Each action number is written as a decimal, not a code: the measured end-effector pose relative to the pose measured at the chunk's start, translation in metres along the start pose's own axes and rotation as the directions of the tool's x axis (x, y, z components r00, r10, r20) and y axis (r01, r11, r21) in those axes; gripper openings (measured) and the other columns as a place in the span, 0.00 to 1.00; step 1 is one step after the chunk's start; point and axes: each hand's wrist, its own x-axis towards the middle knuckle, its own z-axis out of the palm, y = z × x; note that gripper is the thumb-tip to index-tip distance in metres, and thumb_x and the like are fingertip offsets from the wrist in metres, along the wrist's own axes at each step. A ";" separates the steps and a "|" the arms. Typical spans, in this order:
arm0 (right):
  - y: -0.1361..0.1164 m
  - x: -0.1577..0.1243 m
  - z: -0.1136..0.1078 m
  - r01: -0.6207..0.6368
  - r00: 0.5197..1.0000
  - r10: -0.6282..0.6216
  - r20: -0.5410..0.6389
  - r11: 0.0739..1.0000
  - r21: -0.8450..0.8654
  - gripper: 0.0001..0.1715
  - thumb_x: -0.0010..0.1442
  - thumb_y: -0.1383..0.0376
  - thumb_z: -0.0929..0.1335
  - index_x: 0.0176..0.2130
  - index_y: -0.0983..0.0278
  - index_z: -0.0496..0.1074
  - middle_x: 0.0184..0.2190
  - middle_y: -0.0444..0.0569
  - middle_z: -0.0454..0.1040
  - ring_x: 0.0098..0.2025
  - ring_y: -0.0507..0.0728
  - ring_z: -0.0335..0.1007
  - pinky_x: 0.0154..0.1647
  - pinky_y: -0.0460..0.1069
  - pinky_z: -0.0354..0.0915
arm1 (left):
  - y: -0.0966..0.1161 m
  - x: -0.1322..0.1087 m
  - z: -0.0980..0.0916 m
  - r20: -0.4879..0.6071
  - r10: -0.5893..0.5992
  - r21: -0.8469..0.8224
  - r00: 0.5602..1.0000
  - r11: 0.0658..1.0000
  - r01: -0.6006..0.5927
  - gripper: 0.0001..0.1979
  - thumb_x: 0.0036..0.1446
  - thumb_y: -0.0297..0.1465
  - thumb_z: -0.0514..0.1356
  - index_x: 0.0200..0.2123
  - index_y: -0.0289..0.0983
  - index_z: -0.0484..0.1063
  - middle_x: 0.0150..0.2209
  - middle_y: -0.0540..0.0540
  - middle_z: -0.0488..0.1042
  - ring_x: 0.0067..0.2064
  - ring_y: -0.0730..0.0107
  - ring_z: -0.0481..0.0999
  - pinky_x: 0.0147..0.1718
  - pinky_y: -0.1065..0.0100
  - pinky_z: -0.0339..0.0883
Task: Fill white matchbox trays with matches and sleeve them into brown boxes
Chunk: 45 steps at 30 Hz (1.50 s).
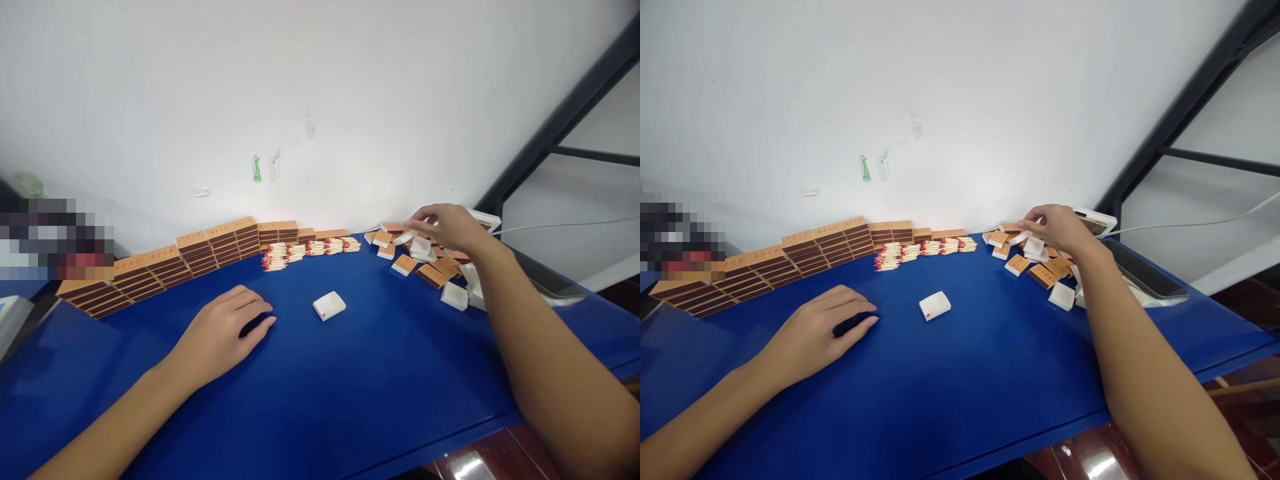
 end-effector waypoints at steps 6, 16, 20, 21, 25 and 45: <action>0.046 0.012 0.007 -0.198 0.972 0.167 -0.167 0.961 -0.191 0.20 0.70 0.56 0.63 0.47 0.65 0.79 0.45 0.61 0.81 0.43 0.63 0.71 0.41 0.54 0.60 | 0.000 0.001 0.000 0.015 0.015 0.011 1.000 1.000 -0.015 0.11 0.73 0.34 0.59 0.48 0.36 0.81 0.44 0.43 0.82 0.46 0.59 0.80 0.47 0.57 0.77; 0.071 0.024 0.025 -0.146 0.989 0.143 -0.031 0.947 -0.287 0.18 0.67 0.56 0.67 0.43 0.65 0.81 0.47 0.65 0.79 0.46 0.66 0.70 0.43 0.56 0.59 | 0.000 0.001 -0.001 0.017 0.008 0.013 1.000 1.000 -0.008 0.12 0.73 0.35 0.58 0.48 0.37 0.81 0.44 0.42 0.83 0.46 0.59 0.80 0.47 0.56 0.77; 0.071 0.027 0.030 -0.137 0.990 0.140 -0.006 0.951 -0.279 0.16 0.68 0.57 0.67 0.39 0.65 0.80 0.43 0.63 0.80 0.43 0.64 0.70 0.42 0.55 0.59 | 0.000 0.001 -0.001 0.016 -0.002 -0.001 1.000 1.000 0.002 0.12 0.73 0.35 0.58 0.48 0.38 0.81 0.44 0.42 0.83 0.47 0.59 0.80 0.47 0.57 0.78; 0.071 0.027 0.030 -0.143 0.989 0.145 -0.012 0.950 -0.277 0.16 0.68 0.57 0.67 0.38 0.65 0.80 0.43 0.63 0.80 0.43 0.64 0.70 0.41 0.55 0.59 | 0.000 0.001 -0.001 0.013 -0.004 -0.004 1.000 1.000 0.004 0.12 0.73 0.35 0.58 0.48 0.38 0.81 0.44 0.42 0.83 0.47 0.58 0.81 0.47 0.57 0.78; 0.068 0.024 0.028 -0.191 0.981 0.174 -0.085 0.944 -0.269 0.16 0.67 0.56 0.67 0.40 0.65 0.79 0.46 0.65 0.79 0.43 0.65 0.69 0.40 0.55 0.58 | 0.001 0.000 -0.001 0.006 -0.002 -0.002 1.000 1.000 0.002 0.12 0.73 0.35 0.59 0.47 0.38 0.82 0.44 0.42 0.83 0.46 0.58 0.81 0.47 0.57 0.78; 0.017 -0.008 -0.026 -0.156 0.966 0.130 -0.222 0.982 -0.104 0.20 0.68 0.51 0.66 0.41 0.62 0.80 0.40 0.57 0.80 0.40 0.61 0.71 0.41 0.54 0.62 | -0.001 0.000 0.001 0.028 -0.001 0.010 1.000 1.000 0.001 0.11 0.73 0.35 0.59 0.48 0.39 0.81 0.44 0.43 0.83 0.47 0.59 0.80 0.47 0.57 0.77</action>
